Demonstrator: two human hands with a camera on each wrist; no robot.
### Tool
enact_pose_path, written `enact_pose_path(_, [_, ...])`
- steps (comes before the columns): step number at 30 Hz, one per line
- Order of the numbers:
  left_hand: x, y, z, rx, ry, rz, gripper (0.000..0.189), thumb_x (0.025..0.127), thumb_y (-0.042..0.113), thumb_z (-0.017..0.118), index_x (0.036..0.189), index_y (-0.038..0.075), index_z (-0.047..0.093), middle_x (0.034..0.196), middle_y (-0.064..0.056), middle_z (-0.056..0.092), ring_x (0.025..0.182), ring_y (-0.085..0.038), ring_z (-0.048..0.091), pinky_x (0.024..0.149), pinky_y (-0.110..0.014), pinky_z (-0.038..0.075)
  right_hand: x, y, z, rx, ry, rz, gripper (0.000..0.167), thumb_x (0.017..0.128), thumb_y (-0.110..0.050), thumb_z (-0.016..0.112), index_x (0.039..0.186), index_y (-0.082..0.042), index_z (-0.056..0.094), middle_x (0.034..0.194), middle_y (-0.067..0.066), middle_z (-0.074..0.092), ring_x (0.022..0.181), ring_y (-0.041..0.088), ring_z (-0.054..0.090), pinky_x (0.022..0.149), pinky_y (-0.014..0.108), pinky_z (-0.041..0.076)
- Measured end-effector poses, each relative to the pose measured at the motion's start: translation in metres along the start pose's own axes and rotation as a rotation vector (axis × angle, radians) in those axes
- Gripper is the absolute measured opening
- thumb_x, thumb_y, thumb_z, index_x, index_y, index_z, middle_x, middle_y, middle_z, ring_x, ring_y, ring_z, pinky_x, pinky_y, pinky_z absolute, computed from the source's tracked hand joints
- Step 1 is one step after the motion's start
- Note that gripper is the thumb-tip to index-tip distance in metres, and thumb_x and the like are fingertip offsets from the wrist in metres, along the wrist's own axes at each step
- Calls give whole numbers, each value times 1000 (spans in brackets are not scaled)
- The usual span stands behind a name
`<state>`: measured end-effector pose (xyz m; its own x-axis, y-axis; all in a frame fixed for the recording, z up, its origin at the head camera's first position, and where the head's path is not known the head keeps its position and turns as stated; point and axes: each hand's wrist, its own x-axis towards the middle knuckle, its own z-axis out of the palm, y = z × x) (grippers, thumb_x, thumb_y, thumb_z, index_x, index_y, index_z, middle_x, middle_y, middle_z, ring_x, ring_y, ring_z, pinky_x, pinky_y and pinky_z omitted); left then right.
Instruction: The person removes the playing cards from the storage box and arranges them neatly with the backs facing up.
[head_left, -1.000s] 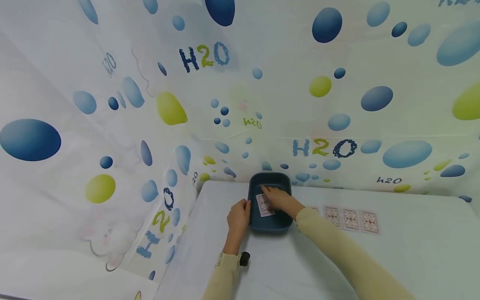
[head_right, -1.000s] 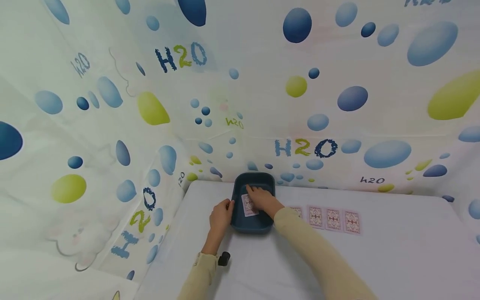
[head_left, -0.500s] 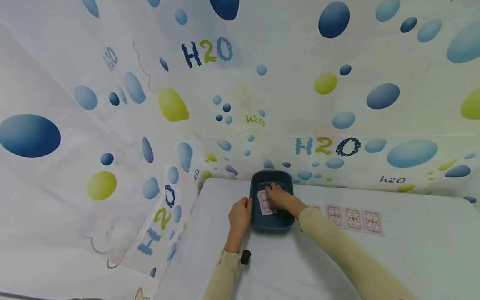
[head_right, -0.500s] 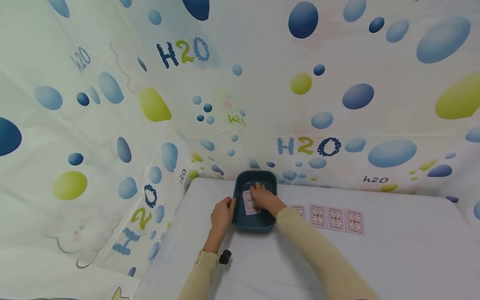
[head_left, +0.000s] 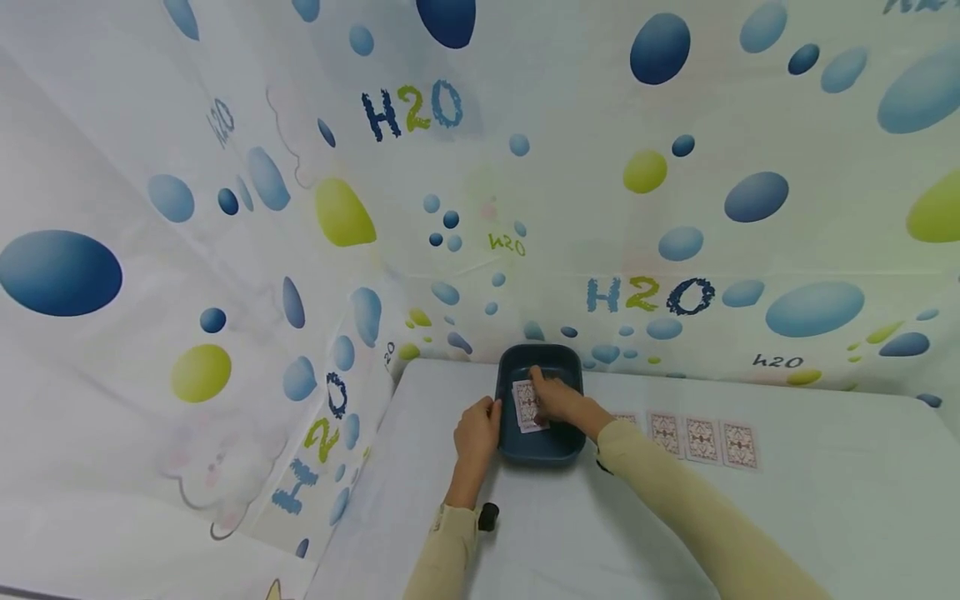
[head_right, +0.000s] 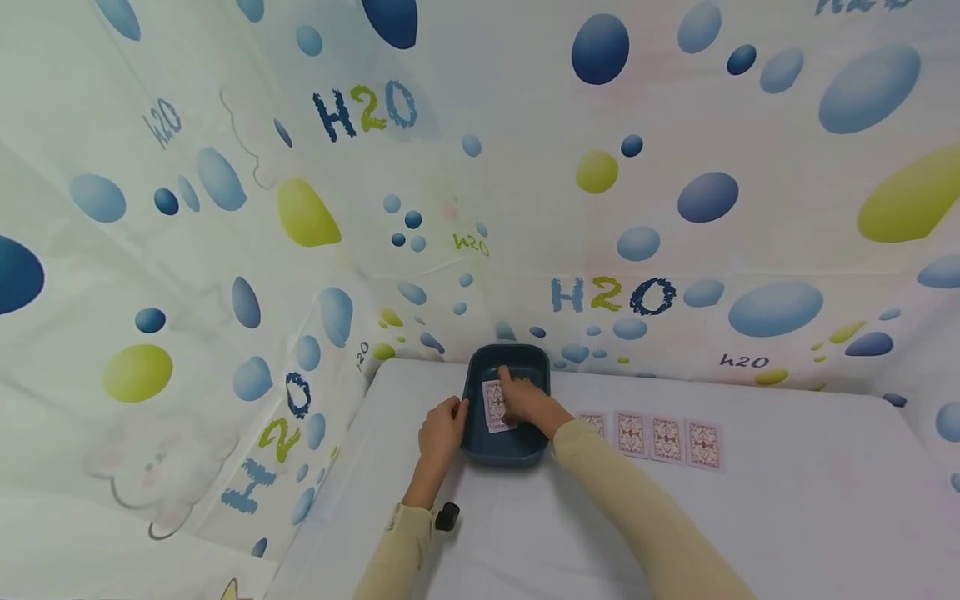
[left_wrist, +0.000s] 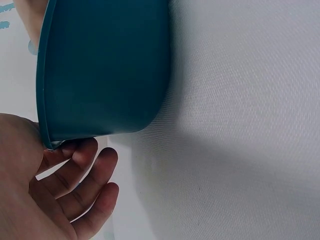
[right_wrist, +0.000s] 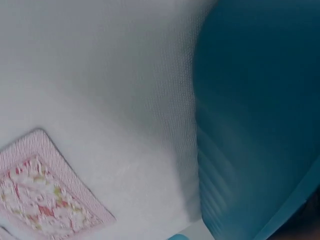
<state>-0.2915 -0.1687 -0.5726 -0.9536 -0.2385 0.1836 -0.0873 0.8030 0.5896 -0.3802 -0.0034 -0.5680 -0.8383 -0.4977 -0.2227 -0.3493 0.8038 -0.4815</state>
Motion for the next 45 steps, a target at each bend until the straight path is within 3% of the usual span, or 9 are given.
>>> enact_pose_path(3, [-1, 0, 1, 1, 9, 2, 34, 103, 28, 57, 74, 11, 57, 62, -1, 52, 54, -15, 45, 49, -29, 31, -3, 1, -1, 94, -14, 27, 72, 85, -11, 78, 138, -9, 29, 112, 21, 66, 97, 30, 69, 91, 43, 54])
enact_pose_path(5, [-1, 0, 2, 0, 13, -1, 34, 103, 28, 57, 74, 11, 57, 62, -1, 52, 53, -15, 44, 49, -29, 31, -5, 1, -2, 158, -17, 48, 65, 88, -10, 74, 137, -9, 32, 110, 21, 65, 97, 30, 68, 91, 44, 54])
enact_pose_path(10, [-1, 0, 3, -7, 12, -2, 33, 103, 28, 57, 74, 11, 57, 63, -2, 52, 53, -15, 44, 49, -30, 30, -8, 1, -8, 231, 11, 60, 52, 92, -8, 70, 134, -6, 40, 118, 23, 61, 109, 33, 63, 98, 49, 50])
enact_pose_path(13, [-1, 0, 4, -17, 11, 2, 33, 102, 28, 58, 74, 11, 57, 62, -2, 51, 53, -15, 44, 49, -30, 30, -9, 1, -10, 243, 23, 55, 48, 92, -8, 70, 134, -7, 46, 121, 21, 62, 107, 31, 62, 97, 47, 49])
enact_pose_path(19, [0, 0, 6, -20, 9, -6, 33, 102, 27, 58, 73, 12, 56, 63, -2, 51, 53, -16, 44, 48, -31, 30, -13, 1, -15, 296, 32, 10, 47, 92, -7, 70, 136, -8, 52, 111, 14, 64, 90, 21, 61, 79, 35, 51])
enact_pose_path(27, [1, 0, 6, -9, 12, -10, 35, 102, 30, 58, 72, 13, 55, 62, -1, 50, 53, -15, 44, 48, -31, 30, -27, 9, -23, 348, 41, -48, 48, 93, -11, 71, 137, -8, 52, 84, 6, 60, 70, 15, 54, 62, 26, 43])
enact_pose_path(36, [0, -1, 5, -9, 22, -3, 34, 102, 30, 58, 73, 12, 57, 62, 0, 51, 53, -14, 44, 48, -30, 30, -52, 26, -45, 387, 70, -145, 47, 95, -14, 69, 137, -5, 51, 87, 6, 66, 77, 16, 57, 72, 30, 46])
enact_pose_path(45, [-2, 1, 3, -17, 17, -27, 32, 102, 29, 58, 75, 11, 58, 63, -1, 53, 53, -15, 45, 49, -30, 31, -67, 51, -52, 442, 64, -109, 49, 96, -17, 69, 139, -6, 48, 87, 6, 65, 79, 17, 56, 76, 33, 45])
